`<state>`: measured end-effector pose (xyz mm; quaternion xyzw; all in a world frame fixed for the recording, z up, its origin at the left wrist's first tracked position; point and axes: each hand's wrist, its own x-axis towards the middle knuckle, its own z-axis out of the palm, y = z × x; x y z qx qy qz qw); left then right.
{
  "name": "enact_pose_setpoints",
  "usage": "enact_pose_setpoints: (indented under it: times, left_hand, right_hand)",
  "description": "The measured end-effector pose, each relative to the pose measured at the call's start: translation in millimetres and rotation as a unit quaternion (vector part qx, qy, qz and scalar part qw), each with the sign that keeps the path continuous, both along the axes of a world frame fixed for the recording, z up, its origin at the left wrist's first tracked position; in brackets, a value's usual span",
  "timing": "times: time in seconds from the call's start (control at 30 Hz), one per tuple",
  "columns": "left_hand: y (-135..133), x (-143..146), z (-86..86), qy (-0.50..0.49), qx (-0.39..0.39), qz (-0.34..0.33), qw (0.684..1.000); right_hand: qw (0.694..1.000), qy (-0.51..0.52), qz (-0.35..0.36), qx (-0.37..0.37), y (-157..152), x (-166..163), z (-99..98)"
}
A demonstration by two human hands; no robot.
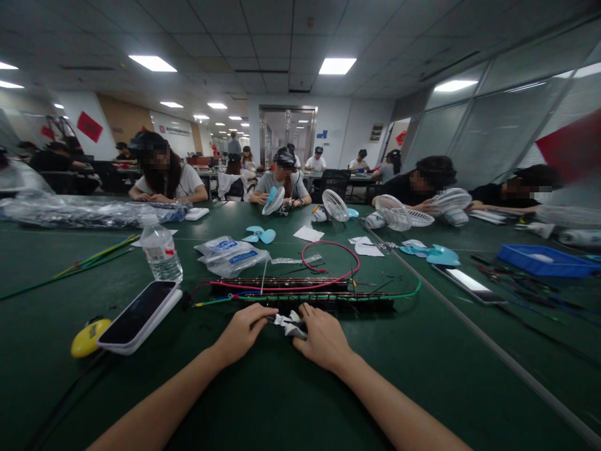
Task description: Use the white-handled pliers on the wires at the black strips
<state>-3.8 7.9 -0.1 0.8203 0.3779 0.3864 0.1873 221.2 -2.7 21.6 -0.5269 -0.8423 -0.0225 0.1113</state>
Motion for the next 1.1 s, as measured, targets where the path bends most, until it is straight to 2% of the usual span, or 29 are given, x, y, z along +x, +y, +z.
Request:
enact_pose_setpoints:
  times: [0.37,0.57,1.1]
  left_hand:
    - [1.2,1.6,-2.8,-0.06,-0.037,0.033,0.997]
    - [1.6,1.6,-3.9,-0.068,-0.046,0.031,0.996]
    - [1.2,2.2,-2.1,-0.063,-0.046,0.032,0.996]
  right_hand:
    - [0.999,0.008,0.025,0.021,0.8,2.4,-1.1]
    - [0.998,0.015,0.033,0.045,0.1,2.2,-1.1]
    - [0.998,0.005,0.036,0.041,0.4,2.5,-1.1]
